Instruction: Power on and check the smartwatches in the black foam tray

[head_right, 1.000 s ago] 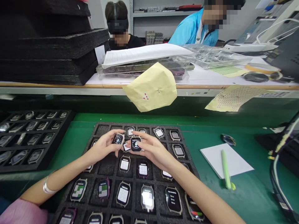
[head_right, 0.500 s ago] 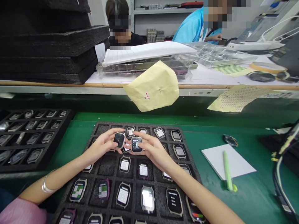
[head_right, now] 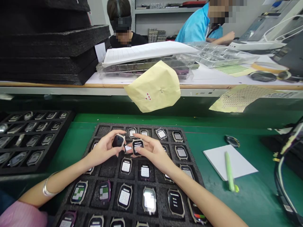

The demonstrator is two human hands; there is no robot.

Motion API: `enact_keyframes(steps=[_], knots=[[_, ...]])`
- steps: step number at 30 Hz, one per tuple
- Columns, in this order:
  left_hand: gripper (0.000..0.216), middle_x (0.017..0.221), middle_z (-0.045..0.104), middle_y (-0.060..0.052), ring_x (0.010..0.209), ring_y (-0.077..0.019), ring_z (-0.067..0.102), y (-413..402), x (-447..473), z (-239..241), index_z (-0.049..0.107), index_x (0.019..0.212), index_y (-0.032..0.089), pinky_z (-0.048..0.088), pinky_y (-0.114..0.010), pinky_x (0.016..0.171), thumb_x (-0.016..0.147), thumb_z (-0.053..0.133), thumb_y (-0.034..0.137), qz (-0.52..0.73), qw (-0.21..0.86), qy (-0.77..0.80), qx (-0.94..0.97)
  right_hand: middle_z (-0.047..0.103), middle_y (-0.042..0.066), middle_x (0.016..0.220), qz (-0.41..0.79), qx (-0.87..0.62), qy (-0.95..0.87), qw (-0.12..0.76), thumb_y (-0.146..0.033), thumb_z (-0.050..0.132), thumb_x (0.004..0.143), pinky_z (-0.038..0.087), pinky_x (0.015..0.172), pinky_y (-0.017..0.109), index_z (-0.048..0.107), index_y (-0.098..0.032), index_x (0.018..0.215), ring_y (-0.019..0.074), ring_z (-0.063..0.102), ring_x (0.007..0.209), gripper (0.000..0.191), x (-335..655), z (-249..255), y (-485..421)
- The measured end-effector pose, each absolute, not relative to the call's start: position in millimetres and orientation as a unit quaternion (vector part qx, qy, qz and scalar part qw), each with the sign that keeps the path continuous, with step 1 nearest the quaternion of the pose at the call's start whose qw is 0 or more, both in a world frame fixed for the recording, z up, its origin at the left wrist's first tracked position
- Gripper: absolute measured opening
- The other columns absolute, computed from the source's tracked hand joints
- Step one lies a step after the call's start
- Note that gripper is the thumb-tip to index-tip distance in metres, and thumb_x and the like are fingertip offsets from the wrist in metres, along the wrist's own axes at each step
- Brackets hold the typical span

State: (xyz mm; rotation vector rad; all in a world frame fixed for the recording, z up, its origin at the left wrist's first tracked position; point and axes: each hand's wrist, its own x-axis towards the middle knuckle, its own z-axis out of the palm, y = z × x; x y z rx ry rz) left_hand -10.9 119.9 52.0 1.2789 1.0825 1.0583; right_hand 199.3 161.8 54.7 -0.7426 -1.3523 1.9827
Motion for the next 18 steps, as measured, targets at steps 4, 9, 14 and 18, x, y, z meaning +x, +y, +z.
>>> enact_keyframes(steps=[4, 9, 14, 18], knots=[[0.044, 0.102, 0.059, -0.005, 0.087, -0.0185, 0.056, 117.5, -11.9, 53.0, 0.051, 0.121, 0.020, 0.046, -0.026, 0.072, 0.078, 0.061, 0.019, 0.425, 0.455, 0.512, 0.592, 0.069, 0.008, 0.113, 0.736, -0.282, -0.536, 0.301, -0.026, 0.072, 0.084, 0.053, 0.092, 0.040, 0.056, -0.023, 0.129, 0.0229, 0.067, 0.100, 0.048, 201.2, 55.8, 161.5], [0.042, 0.093, 0.059, -0.001, 0.078, -0.0164, 0.056, 114.3, -9.4, 55.2, 0.049, 0.120, 0.021, 0.043, -0.024, 0.067, 0.079, 0.059, 0.018, 0.415, 0.395, 0.536, 0.621, 0.064, 0.009, 0.122, 0.759, -0.240, -0.543, 0.268, -0.017, 0.079, 0.074, 0.043, 0.104, 0.042, 0.038, -0.022, 0.143, 0.0229, 0.059, 0.115, 0.080, 201.4, 52.2, 159.0], [0.038, 0.092, 0.058, -0.001, 0.081, -0.0163, 0.057, 112.9, -7.6, 55.9, 0.047, 0.116, 0.020, 0.045, -0.025, 0.072, 0.079, 0.058, 0.017, 0.427, 0.387, 0.530, 0.622, 0.067, 0.008, 0.114, 0.747, -0.253, -0.562, 0.250, -0.017, 0.075, 0.078, 0.049, 0.098, 0.038, 0.039, -0.021, 0.140, 0.0223, 0.062, 0.111, 0.072, 199.8, 43.2, 157.8], [0.034, 0.091, 0.060, -0.002, 0.079, -0.0172, 0.057, 112.6, -8.9, 56.3, 0.051, 0.112, 0.020, 0.045, -0.027, 0.072, 0.079, 0.058, 0.018, 0.403, 0.381, 0.536, 0.636, 0.071, 0.006, 0.098, 0.717, -0.293, -0.586, 0.236, -0.019, 0.078, 0.076, 0.060, 0.075, 0.035, 0.044, -0.021, 0.137, 0.0238, 0.071, 0.088, 0.070, 200.3, 41.5, 159.1]])
